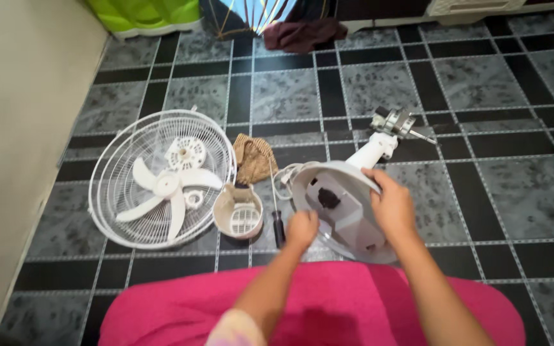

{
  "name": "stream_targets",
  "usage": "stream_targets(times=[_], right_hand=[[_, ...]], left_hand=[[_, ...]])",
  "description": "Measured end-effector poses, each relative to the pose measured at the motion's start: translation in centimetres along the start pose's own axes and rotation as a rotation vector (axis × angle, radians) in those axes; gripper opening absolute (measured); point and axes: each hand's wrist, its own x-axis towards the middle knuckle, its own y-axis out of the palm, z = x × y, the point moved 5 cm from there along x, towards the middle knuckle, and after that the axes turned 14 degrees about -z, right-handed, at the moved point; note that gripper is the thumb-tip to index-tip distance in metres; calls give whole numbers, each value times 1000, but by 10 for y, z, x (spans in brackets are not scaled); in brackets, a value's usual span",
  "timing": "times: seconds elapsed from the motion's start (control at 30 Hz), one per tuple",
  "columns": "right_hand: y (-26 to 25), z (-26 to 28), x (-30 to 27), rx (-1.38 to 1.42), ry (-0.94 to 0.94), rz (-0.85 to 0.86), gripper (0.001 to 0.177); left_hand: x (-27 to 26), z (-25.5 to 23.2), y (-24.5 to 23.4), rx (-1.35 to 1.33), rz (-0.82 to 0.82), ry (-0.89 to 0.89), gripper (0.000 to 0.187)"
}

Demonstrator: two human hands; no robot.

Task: The person disassembles a white pedestal fan using a screwdriver. They remove the front grille, unscrew the motor housing, detach the motor, and separate the base from the stand.

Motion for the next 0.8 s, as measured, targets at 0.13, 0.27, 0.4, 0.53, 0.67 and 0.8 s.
stream_targets(times=[0.13,0.27,0.4,0.53,0.67,0.8], right_hand=[[-2,-2,0,47,9,2,40],[2,4,1,-2,-25,13,41],[5,9,4,-7,-5,24,41],[10,7,5,-36,-2,31,42],[12,9,8,33,-75,3,40],[13,6,8,4,-51,17,40]], left_hand=[[-43,-46,-25,-374,-330,82,38],[-52,-104,-76,-445,-436,471,57],[-40,-126,-105,-347,-350,593,48],[-18,-113,-90,-468,-258,117,39],[-7,-93,-64,-692,-177,-443,43],[-5,-84,-60,-774,-73,-581,41]])
